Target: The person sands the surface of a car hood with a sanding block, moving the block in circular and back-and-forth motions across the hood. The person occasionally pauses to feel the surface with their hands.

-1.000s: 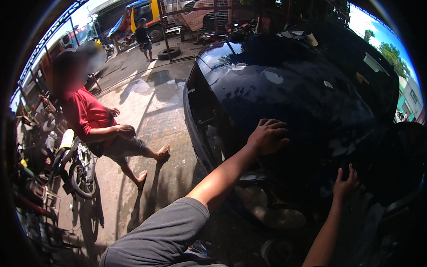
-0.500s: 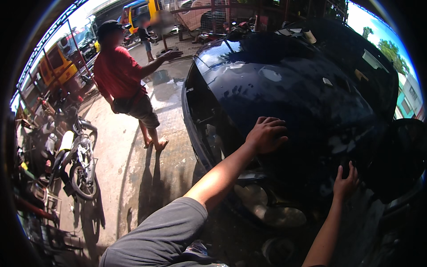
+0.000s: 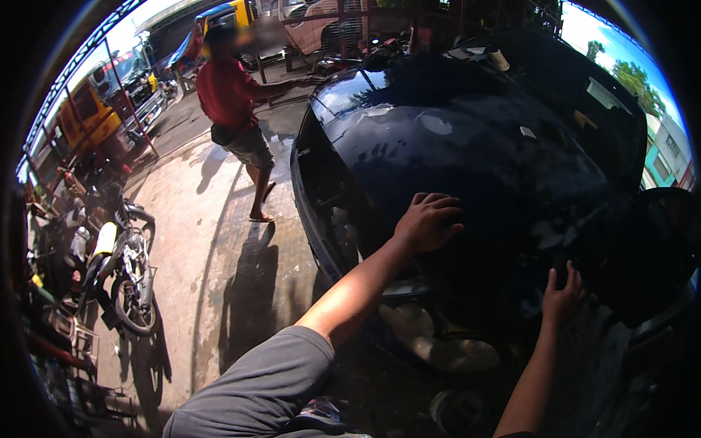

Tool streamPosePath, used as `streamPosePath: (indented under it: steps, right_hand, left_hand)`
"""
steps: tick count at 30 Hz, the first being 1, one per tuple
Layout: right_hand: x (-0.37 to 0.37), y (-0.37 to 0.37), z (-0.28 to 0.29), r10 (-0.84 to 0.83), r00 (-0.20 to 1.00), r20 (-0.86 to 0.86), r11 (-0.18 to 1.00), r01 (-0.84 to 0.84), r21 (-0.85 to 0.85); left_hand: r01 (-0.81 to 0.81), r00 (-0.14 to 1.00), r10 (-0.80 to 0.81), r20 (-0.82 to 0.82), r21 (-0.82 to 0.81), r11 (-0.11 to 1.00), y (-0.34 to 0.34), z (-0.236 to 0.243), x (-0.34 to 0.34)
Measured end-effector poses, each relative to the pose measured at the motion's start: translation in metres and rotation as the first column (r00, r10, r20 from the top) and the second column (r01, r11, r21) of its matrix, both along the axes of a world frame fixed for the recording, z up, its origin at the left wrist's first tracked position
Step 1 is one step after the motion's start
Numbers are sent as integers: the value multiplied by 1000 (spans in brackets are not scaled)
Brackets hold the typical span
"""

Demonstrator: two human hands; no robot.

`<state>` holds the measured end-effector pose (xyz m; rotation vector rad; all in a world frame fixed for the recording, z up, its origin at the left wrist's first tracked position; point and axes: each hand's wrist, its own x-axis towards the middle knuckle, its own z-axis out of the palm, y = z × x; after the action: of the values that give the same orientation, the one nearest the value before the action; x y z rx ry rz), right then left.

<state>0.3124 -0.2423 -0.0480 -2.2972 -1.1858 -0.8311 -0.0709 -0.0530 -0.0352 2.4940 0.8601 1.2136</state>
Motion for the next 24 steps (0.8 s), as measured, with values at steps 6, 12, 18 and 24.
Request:
streamPosePath:
  steps: [6,12,18,24]
  right_hand:
    - [0,1,0,-22,1000,-18,1000,22,-16]
    - [6,3,-7,1,1000,5,1000,-1,14]
    - [7,2,-7,-2,1000,-13,1000,2,-3]
    - [0,0,0,-9,1000,0,1000,9,-19]
  left_hand:
    - [4,1000,-4,-8,3,1000,3,-3,1]
    - [5,1000,-5,3,5,1000,3,-4,0]
    - [1,1000,-1,2,11,1000,2,-4,1]
    - [-3,1000,3,1,13,1000,0,-2,0]
